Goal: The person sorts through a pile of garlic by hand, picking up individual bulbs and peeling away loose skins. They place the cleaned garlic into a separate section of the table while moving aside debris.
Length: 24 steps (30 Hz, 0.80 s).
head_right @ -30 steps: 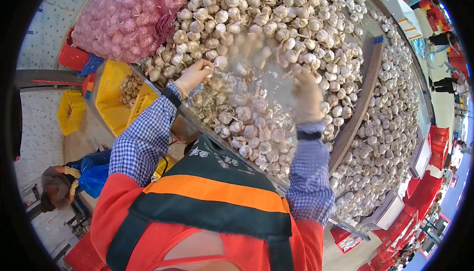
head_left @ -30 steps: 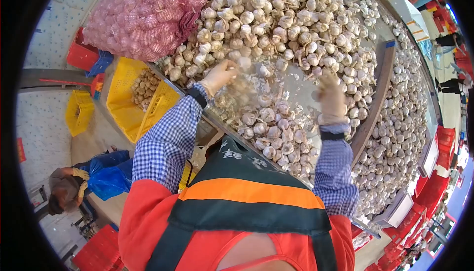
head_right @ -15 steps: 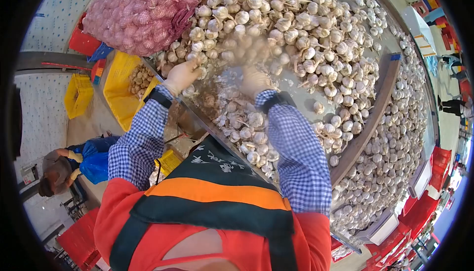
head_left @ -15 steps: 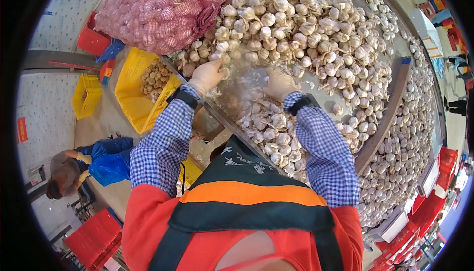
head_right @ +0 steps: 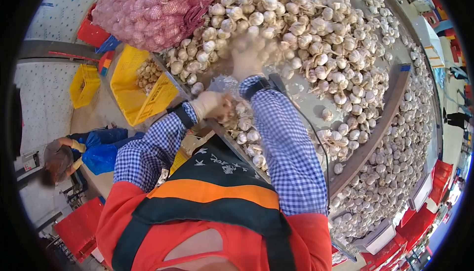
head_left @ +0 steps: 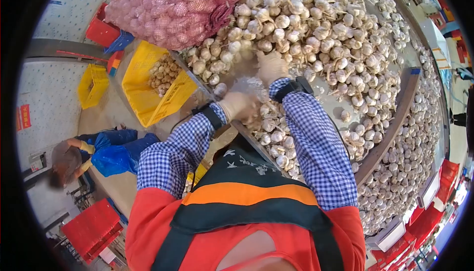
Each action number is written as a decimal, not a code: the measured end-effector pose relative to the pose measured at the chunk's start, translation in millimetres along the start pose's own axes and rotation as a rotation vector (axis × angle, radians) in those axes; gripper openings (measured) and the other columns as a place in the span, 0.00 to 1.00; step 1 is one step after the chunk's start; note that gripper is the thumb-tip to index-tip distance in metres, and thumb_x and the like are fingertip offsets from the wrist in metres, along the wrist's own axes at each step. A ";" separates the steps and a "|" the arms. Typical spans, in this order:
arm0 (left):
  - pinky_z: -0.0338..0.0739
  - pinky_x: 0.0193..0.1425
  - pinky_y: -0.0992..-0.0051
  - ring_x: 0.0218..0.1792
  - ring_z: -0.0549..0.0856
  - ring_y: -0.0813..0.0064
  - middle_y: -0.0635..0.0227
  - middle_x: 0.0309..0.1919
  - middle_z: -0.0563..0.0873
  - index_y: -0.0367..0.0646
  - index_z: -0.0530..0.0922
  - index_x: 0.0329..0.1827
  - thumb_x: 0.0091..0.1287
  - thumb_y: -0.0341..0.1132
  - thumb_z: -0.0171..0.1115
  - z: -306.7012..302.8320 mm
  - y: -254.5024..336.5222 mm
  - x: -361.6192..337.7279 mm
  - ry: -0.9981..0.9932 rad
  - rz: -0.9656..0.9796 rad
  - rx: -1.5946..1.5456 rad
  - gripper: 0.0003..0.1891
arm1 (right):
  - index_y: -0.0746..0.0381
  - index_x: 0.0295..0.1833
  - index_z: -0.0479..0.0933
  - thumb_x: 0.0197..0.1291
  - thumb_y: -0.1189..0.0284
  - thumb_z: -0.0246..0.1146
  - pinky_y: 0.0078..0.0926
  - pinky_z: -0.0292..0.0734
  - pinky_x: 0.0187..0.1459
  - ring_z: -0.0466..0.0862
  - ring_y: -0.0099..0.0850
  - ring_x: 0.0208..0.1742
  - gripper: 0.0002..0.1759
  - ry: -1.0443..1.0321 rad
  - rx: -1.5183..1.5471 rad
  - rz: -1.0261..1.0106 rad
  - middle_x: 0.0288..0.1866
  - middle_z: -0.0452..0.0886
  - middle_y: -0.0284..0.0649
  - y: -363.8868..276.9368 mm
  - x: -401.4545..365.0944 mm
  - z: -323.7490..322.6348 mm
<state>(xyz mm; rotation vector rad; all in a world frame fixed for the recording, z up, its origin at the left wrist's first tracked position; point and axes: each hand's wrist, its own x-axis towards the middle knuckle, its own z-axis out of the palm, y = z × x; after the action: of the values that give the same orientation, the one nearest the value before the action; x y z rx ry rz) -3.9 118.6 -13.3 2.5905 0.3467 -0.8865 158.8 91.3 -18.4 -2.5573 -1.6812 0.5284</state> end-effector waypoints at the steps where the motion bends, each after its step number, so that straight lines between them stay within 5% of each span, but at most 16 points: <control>1: 0.80 0.42 0.58 0.36 0.86 0.52 0.52 0.35 0.86 0.48 0.78 0.49 0.66 0.47 0.53 12.5 7.7 -6.8 0.065 0.050 -0.157 0.17 | 0.54 0.60 0.70 0.57 0.67 0.61 0.40 0.82 0.45 0.84 0.42 0.49 0.23 -0.038 0.027 0.027 0.52 0.79 0.48 6.4 -2.0 10.1; 3: 0.80 0.41 0.58 0.36 0.85 0.52 0.52 0.36 0.86 0.48 0.78 0.49 0.67 0.43 0.53 18.1 14.4 -14.8 0.138 0.101 -0.317 0.14 | 0.55 0.60 0.70 0.60 0.65 0.59 0.40 0.82 0.46 0.85 0.39 0.46 0.22 -0.210 0.042 0.089 0.51 0.82 0.46 13.4 -10.1 8.6; 6: 0.80 0.40 0.61 0.36 0.86 0.54 0.56 0.36 0.86 0.48 0.79 0.46 0.66 0.39 0.56 4.0 15.4 -24.0 0.189 -0.010 -0.279 0.10 | 0.55 0.60 0.71 0.62 0.63 0.57 0.40 0.80 0.49 0.85 0.42 0.47 0.21 -0.180 0.161 0.152 0.49 0.83 0.46 31.1 -33.5 24.5; 8: 0.81 0.39 0.62 0.36 0.86 0.56 0.60 0.35 0.86 0.48 0.80 0.42 0.65 0.40 0.57 -6.7 -7.6 -27.3 0.512 -0.278 -0.021 0.09 | 0.52 0.62 0.73 0.62 0.63 0.61 0.32 0.82 0.47 0.85 0.36 0.45 0.22 -0.149 0.352 0.066 0.49 0.82 0.45 46.2 -61.6 16.3; 11: 0.82 0.42 0.60 0.41 0.87 0.58 0.57 0.37 0.87 0.46 0.82 0.46 0.63 0.37 0.59 -15.5 -47.9 -30.8 0.492 -0.373 0.113 0.11 | 0.51 0.62 0.73 0.63 0.66 0.61 0.28 0.81 0.47 0.84 0.31 0.44 0.21 -0.218 0.791 0.196 0.48 0.82 0.41 62.5 -99.4 8.3; 13: 0.80 0.43 0.61 0.37 0.87 0.59 0.61 0.35 0.87 0.47 0.81 0.41 0.60 0.39 0.60 -20.4 -57.8 -32.1 0.261 -0.234 0.192 0.10 | 0.53 0.64 0.72 0.67 0.67 0.60 0.25 0.81 0.46 0.82 0.27 0.45 0.21 -0.166 1.366 0.165 0.48 0.80 0.38 69.8 -118.2 14.3; 18: 0.79 0.46 0.62 0.44 0.86 0.59 0.55 0.40 0.86 0.45 0.81 0.45 0.56 0.47 0.66 -27.3 -51.5 -15.6 0.017 -0.203 0.236 0.19 | 0.60 0.69 0.64 0.71 0.63 0.56 0.24 0.83 0.45 0.81 0.28 0.44 0.25 -0.061 2.007 0.054 0.48 0.79 0.39 71.0 -166.0 13.6; 21: 0.79 0.40 0.67 0.40 0.85 0.69 0.59 0.35 0.86 0.41 0.78 0.47 0.61 0.54 0.65 -28.9 -36.9 -16.4 0.160 -0.145 -0.652 0.24 | 0.64 0.68 0.63 0.72 0.61 0.51 0.24 0.81 0.39 0.81 0.31 0.36 0.25 -0.041 2.109 0.061 0.46 0.80 0.42 65.6 -192.4 3.5; 22: 0.79 0.40 0.67 0.40 0.85 0.69 0.59 0.35 0.86 0.41 0.78 0.47 0.61 0.54 0.65 -30.6 -26.2 -19.8 0.154 -0.134 -0.644 0.24 | 0.64 0.68 0.63 0.72 0.61 0.51 0.24 0.81 0.39 0.81 0.31 0.36 0.25 -0.024 2.112 0.066 0.46 0.80 0.42 63.2 -199.6 3.5; 24: 0.76 0.30 0.73 0.35 0.84 0.73 0.64 0.33 0.85 0.42 0.78 0.45 0.66 0.53 0.61 -39.0 1.7 -30.6 0.082 0.120 -1.593 0.22 | 0.67 0.66 0.64 0.70 0.60 0.53 0.28 0.81 0.39 0.82 0.33 0.37 0.27 -0.010 2.277 0.161 0.47 0.80 0.44 58.5 -209.0 3.2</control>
<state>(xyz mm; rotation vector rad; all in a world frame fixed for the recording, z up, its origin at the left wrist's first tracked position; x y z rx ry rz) -6.1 130.5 34.8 1.1244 0.5754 -0.1876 135.2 -120.9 20.6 -0.7908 -0.0400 1.2418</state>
